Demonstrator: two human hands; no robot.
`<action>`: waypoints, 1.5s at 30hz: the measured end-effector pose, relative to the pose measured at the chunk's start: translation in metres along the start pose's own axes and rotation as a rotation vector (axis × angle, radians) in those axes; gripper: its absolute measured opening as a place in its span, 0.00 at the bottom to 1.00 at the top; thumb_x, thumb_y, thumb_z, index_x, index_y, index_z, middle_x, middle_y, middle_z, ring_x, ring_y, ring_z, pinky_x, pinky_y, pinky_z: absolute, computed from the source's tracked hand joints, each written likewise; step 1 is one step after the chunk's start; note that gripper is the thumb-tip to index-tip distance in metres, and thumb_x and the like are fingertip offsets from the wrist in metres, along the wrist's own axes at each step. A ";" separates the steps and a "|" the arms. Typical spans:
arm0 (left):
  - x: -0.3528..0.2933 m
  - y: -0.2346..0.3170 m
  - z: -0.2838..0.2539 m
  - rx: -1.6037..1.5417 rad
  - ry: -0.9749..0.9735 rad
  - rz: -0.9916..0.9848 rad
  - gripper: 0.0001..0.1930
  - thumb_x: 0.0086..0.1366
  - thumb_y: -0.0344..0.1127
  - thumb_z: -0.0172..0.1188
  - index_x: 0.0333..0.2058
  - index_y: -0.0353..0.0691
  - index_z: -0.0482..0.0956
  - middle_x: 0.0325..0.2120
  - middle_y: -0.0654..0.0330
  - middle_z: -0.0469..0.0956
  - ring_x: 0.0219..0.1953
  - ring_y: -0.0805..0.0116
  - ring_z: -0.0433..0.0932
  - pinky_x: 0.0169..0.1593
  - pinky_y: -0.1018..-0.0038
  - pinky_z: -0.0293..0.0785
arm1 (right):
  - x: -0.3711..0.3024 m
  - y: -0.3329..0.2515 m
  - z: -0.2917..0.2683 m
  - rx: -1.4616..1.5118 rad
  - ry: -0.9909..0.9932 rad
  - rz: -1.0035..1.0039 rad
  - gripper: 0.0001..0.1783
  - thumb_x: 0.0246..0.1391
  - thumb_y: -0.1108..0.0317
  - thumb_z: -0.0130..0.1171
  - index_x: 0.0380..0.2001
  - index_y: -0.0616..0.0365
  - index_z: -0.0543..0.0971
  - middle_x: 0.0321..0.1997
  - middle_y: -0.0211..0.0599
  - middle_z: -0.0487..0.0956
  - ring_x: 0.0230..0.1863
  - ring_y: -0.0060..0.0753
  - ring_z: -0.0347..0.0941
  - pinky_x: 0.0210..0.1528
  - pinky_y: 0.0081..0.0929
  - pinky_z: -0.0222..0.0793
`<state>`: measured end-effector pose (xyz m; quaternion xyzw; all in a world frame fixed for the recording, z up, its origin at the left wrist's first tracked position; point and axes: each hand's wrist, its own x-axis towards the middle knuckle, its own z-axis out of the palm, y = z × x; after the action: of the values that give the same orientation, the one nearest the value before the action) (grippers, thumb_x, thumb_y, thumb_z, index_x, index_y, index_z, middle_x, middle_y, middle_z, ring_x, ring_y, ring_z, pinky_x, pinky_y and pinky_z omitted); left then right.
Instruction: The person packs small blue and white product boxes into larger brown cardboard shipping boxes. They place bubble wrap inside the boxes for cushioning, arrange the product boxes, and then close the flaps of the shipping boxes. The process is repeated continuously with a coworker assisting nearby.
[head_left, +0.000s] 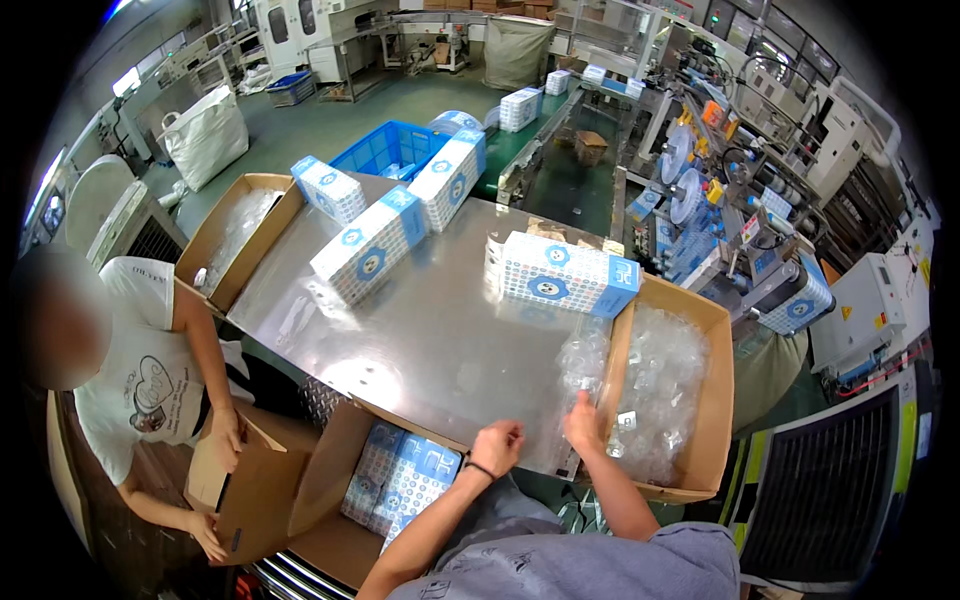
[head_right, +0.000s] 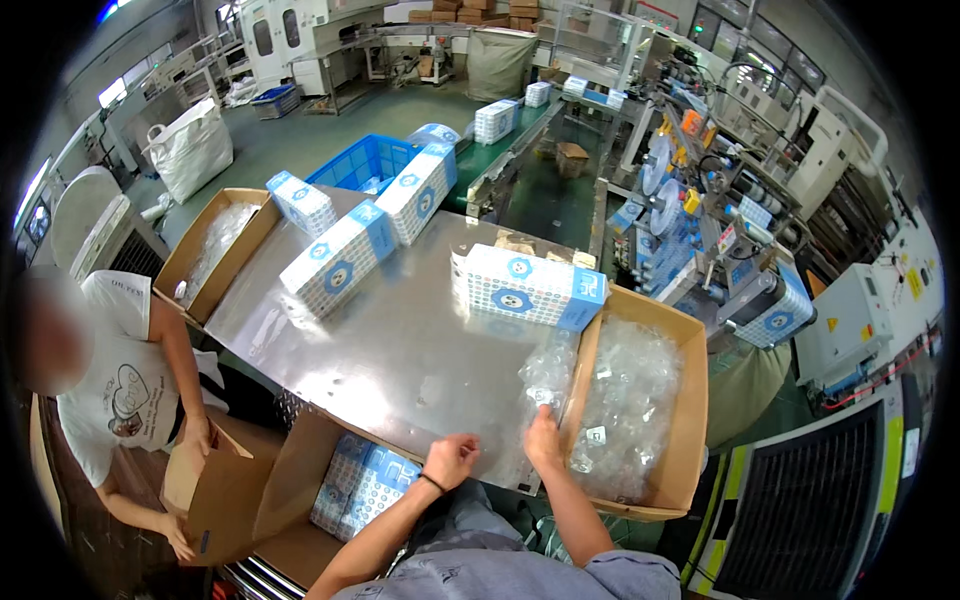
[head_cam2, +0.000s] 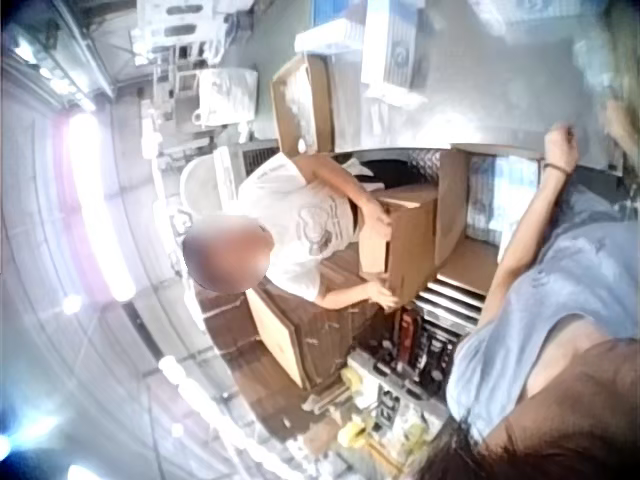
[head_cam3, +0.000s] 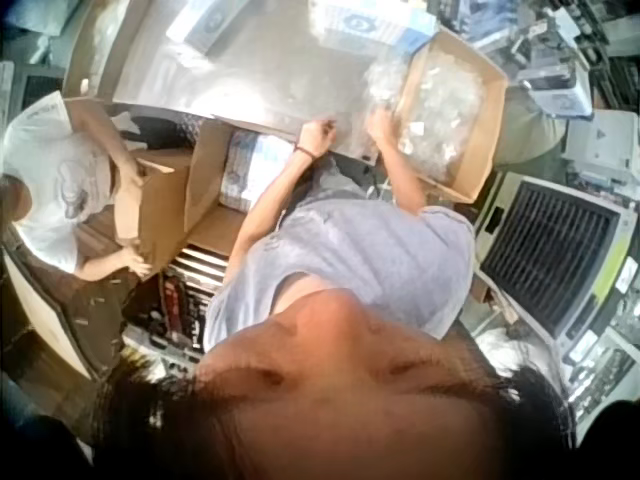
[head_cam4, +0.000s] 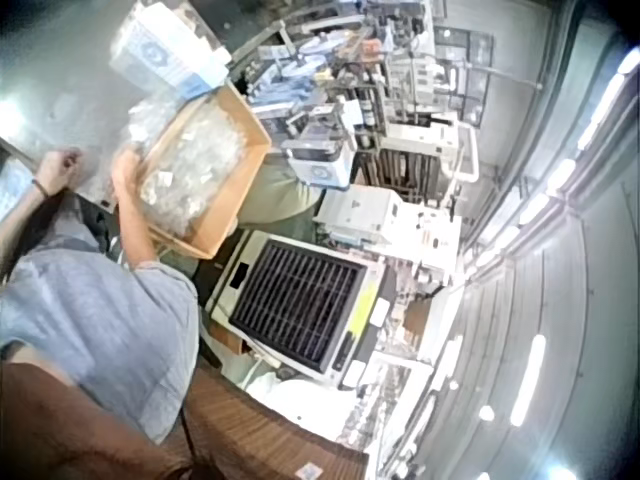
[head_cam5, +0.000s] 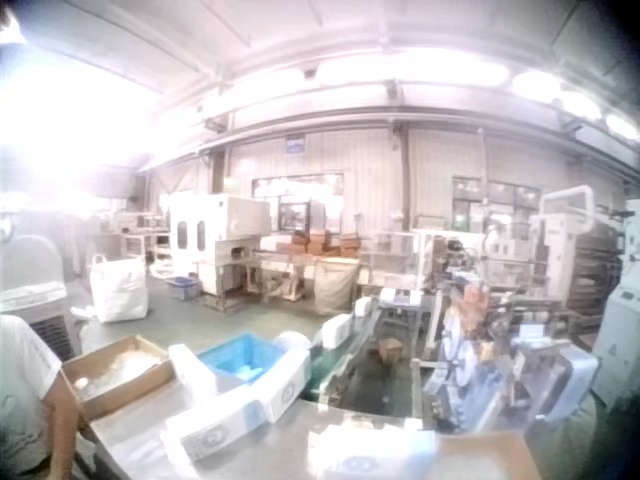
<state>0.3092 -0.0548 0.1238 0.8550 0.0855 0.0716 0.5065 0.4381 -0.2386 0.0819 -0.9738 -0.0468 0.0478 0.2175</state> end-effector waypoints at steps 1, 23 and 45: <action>0.016 0.000 0.016 -0.010 -0.023 0.017 0.14 0.60 0.32 0.66 0.44 0.36 0.81 0.32 0.50 0.84 0.32 0.58 0.85 0.36 0.70 0.81 | 0.006 0.013 0.006 -0.006 0.017 0.024 0.23 0.46 0.74 0.62 0.48 0.58 0.71 0.38 0.55 0.81 0.38 0.60 0.79 0.41 0.51 0.74; 0.058 0.016 -0.068 -0.614 0.301 -0.333 0.10 0.73 0.40 0.50 0.39 0.41 0.76 0.26 0.65 0.77 0.22 0.75 0.77 0.23 0.76 0.77 | 0.150 0.118 0.039 -0.248 0.748 -0.822 0.12 0.55 0.65 0.61 0.38 0.62 0.76 0.26 0.46 0.77 0.27 0.50 0.75 0.34 0.37 0.73; -0.156 -0.138 -0.126 0.139 0.366 -0.861 0.17 0.59 0.32 0.54 0.45 0.28 0.72 0.46 0.33 0.76 0.49 0.40 0.78 0.52 0.54 0.75 | -0.072 -0.285 0.065 0.169 -1.136 -1.123 0.09 0.57 0.64 0.57 0.34 0.56 0.82 0.31 0.43 0.84 0.37 0.49 0.80 0.42 0.39 0.74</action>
<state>0.1206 0.0834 0.0568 0.7468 0.5248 -0.0014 0.4084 0.3392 0.0370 0.1503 -0.6117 -0.6295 0.4230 0.2251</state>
